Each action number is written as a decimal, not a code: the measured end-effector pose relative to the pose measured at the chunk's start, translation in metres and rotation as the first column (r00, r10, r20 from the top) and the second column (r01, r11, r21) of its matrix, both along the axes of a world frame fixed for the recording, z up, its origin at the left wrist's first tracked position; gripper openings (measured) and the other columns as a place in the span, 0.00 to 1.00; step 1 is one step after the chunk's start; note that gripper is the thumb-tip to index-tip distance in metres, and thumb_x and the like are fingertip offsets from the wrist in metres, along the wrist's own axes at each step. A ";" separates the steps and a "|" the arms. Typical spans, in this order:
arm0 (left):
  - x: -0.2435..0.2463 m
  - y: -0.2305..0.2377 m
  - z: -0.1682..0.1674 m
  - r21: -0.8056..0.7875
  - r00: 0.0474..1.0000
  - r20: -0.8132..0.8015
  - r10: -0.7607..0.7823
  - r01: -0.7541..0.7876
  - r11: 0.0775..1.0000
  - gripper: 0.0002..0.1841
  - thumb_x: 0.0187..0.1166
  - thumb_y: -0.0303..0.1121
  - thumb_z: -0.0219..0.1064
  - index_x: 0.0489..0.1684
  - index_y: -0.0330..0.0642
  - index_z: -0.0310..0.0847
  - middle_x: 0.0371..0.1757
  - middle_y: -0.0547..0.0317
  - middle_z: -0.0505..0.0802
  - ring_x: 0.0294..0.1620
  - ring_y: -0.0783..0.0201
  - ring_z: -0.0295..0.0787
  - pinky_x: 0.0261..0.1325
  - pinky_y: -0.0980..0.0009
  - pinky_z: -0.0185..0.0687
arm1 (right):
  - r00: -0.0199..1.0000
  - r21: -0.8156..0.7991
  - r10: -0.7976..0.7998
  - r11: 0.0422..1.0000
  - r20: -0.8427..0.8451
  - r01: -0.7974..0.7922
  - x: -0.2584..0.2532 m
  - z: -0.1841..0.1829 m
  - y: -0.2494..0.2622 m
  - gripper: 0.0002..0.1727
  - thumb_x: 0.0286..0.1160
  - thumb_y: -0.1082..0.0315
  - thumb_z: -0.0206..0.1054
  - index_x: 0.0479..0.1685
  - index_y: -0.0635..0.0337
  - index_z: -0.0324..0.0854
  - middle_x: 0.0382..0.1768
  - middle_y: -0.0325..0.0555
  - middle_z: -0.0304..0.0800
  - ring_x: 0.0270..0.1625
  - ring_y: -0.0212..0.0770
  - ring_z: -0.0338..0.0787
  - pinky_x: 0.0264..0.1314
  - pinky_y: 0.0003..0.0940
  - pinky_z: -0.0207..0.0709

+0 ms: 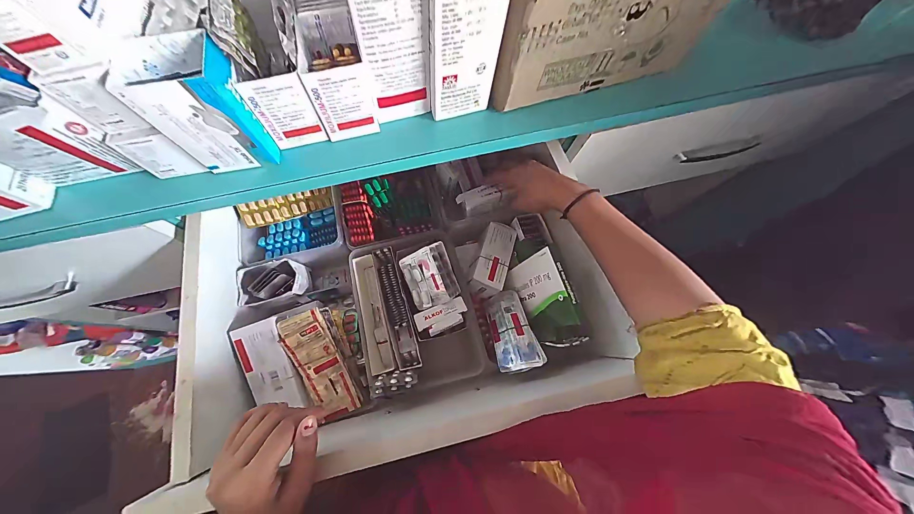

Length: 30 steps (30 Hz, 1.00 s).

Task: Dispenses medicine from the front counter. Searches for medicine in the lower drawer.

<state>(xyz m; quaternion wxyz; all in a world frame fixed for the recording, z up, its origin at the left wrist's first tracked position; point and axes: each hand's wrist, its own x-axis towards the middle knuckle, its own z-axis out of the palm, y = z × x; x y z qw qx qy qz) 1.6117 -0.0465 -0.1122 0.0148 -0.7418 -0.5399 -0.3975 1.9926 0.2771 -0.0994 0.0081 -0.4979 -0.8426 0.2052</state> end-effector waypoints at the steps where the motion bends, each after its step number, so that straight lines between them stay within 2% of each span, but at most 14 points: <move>1: 0.000 0.000 0.000 0.000 1.000 -0.007 -0.002 0.002 1.000 0.24 0.90 0.40 0.51 0.24 0.38 0.84 0.28 0.51 0.94 0.40 0.63 0.89 0.59 0.72 0.75 | 1.000 -0.004 -0.019 1.000 -0.014 0.019 -0.002 0.004 0.000 0.27 0.69 0.78 0.70 0.73 0.63 0.81 0.68 0.71 0.84 0.74 0.73 0.79 0.77 0.71 0.65; 4: -0.001 0.001 0.000 -0.002 1.000 -0.018 -0.022 0.022 1.000 0.24 0.91 0.40 0.51 0.23 0.38 0.84 0.28 0.50 0.94 0.39 0.62 0.89 0.56 0.72 0.75 | 0.993 0.014 -0.105 0.994 -0.050 0.106 -0.007 0.005 0.007 0.17 0.84 0.68 0.62 0.62 0.70 0.86 0.60 0.72 0.88 0.68 0.70 0.84 0.73 0.68 0.69; 5: -0.001 0.002 -0.001 0.002 0.999 -0.015 -0.029 0.029 1.000 0.24 0.91 0.40 0.51 0.24 0.38 0.84 0.28 0.50 0.94 0.39 0.62 0.89 0.56 0.72 0.75 | 0.989 0.025 -0.149 0.988 -0.023 0.149 -0.011 0.002 0.010 0.18 0.85 0.66 0.61 0.60 0.72 0.85 0.60 0.73 0.87 0.68 0.72 0.84 0.72 0.69 0.70; 7: -0.001 0.002 0.000 0.003 0.999 -0.010 -0.037 0.037 0.999 0.24 0.91 0.41 0.51 0.24 0.38 0.84 0.28 0.50 0.94 0.38 0.62 0.89 0.57 0.73 0.75 | 0.960 0.020 -0.265 0.964 0.094 0.265 -0.023 0.001 0.012 0.23 0.87 0.61 0.60 0.66 0.76 0.79 0.68 0.78 0.79 0.75 0.76 0.76 0.74 0.73 0.67; 10: 0.000 0.003 0.001 0.002 0.999 -0.022 -0.034 0.034 0.999 0.25 0.91 0.41 0.51 0.24 0.37 0.84 0.27 0.50 0.94 0.38 0.63 0.89 0.57 0.72 0.76 | 0.897 0.121 -0.411 0.910 0.160 0.396 -0.042 0.006 0.011 0.30 0.81 0.59 0.65 0.77 0.72 0.75 0.77 0.77 0.72 0.82 0.76 0.69 0.74 0.77 0.62; 12: -0.001 0.002 -0.001 0.005 1.000 -0.018 -0.025 0.025 1.000 0.25 0.92 0.41 0.51 0.24 0.37 0.85 0.27 0.50 0.93 0.37 0.63 0.89 0.57 0.72 0.76 | 0.882 0.089 -0.428 0.904 0.196 0.419 -0.047 0.009 0.015 0.35 0.76 0.61 0.70 0.82 0.68 0.70 0.81 0.76 0.67 0.85 0.77 0.63 0.74 0.80 0.58; 14: -0.001 0.001 -0.001 0.013 1.000 -0.018 -0.018 0.018 1.000 0.26 0.92 0.41 0.51 0.23 0.36 0.85 0.27 0.49 0.93 0.37 0.62 0.88 0.56 0.72 0.76 | 0.884 -0.002 -0.404 0.909 0.237 0.416 -0.049 0.014 0.015 0.36 0.78 0.62 0.68 0.85 0.69 0.65 0.82 0.76 0.66 0.85 0.77 0.63 0.75 0.79 0.59; 17: -0.001 0.001 0.000 0.001 0.999 -0.026 -0.019 0.019 1.000 0.26 0.92 0.41 0.50 0.25 0.36 0.85 0.27 0.49 0.93 0.37 0.62 0.88 0.56 0.71 0.76 | 0.904 -0.084 -0.377 0.913 0.201 0.399 -0.051 0.012 0.023 0.34 0.78 0.65 0.69 0.81 0.73 0.67 0.79 0.76 0.70 0.84 0.74 0.67 0.79 0.74 0.60; 19: -0.002 0.000 0.001 -0.008 0.999 -0.018 -0.027 0.026 1.000 0.25 0.92 0.41 0.51 0.26 0.36 0.85 0.27 0.50 0.93 0.37 0.63 0.88 0.56 0.72 0.77 | 0.917 -0.124 -0.374 0.912 0.136 0.390 -0.052 0.004 0.031 0.35 0.78 0.59 0.71 0.77 0.76 0.70 0.76 0.77 0.73 0.82 0.72 0.70 0.80 0.72 0.60; 20: -0.002 0.000 0.000 -0.004 0.999 -0.013 -0.030 0.030 1.000 0.25 0.92 0.41 0.51 0.26 0.35 0.86 0.27 0.49 0.93 0.36 0.63 0.89 0.55 0.72 0.77 | 0.921 -0.146 -0.375 0.910 0.107 0.387 -0.053 0.001 0.034 0.39 0.76 0.51 0.73 0.77 0.76 0.72 0.76 0.75 0.74 0.83 0.70 0.70 0.82 0.69 0.58; 22: -0.003 0.000 0.000 0.001 0.999 -0.014 -0.037 0.037 0.999 0.26 0.92 0.41 0.51 0.25 0.34 0.85 0.27 0.48 0.93 0.36 0.63 0.90 0.54 0.71 0.79 | 0.918 -0.169 -0.378 0.903 0.120 0.394 -0.059 0.000 0.030 0.41 0.78 0.42 0.69 0.72 0.75 0.77 0.75 0.74 0.76 0.83 0.68 0.71 0.83 0.67 0.58; 25: -0.005 0.001 0.002 -0.009 0.997 -0.042 -0.057 0.056 0.998 0.25 0.92 0.41 0.51 0.26 0.35 0.85 0.28 0.48 0.93 0.37 0.62 0.89 0.53 0.71 0.77 | 0.896 -0.142 -0.432 0.885 0.101 0.443 -0.061 0.005 0.022 0.38 0.80 0.50 0.68 0.75 0.77 0.73 0.79 0.75 0.70 0.86 0.69 0.65 0.84 0.67 0.56; 27: -0.005 0.001 0.002 -0.004 0.997 -0.051 -0.053 0.053 0.999 0.26 0.93 0.41 0.51 0.25 0.34 0.84 0.27 0.48 0.93 0.36 0.62 0.89 0.52 0.71 0.78 | 0.891 -0.075 -0.445 0.889 0.093 0.452 -0.054 0.004 0.023 0.40 0.79 0.53 0.68 0.82 0.75 0.67 0.84 0.73 0.64 0.89 0.69 0.60 0.86 0.67 0.53; 30: -0.002 0.002 0.003 -0.005 0.998 -0.046 -0.038 0.037 0.999 0.27 0.92 0.40 0.51 0.23 0.33 0.85 0.26 0.46 0.93 0.35 0.61 0.88 0.49 0.71 0.77 | 0.889 0.021 -0.458 0.889 0.015 0.457 -0.039 0.003 0.019 0.36 0.73 0.59 0.72 0.79 0.72 0.71 0.80 0.75 0.69 0.85 0.72 0.66 0.81 0.71 0.59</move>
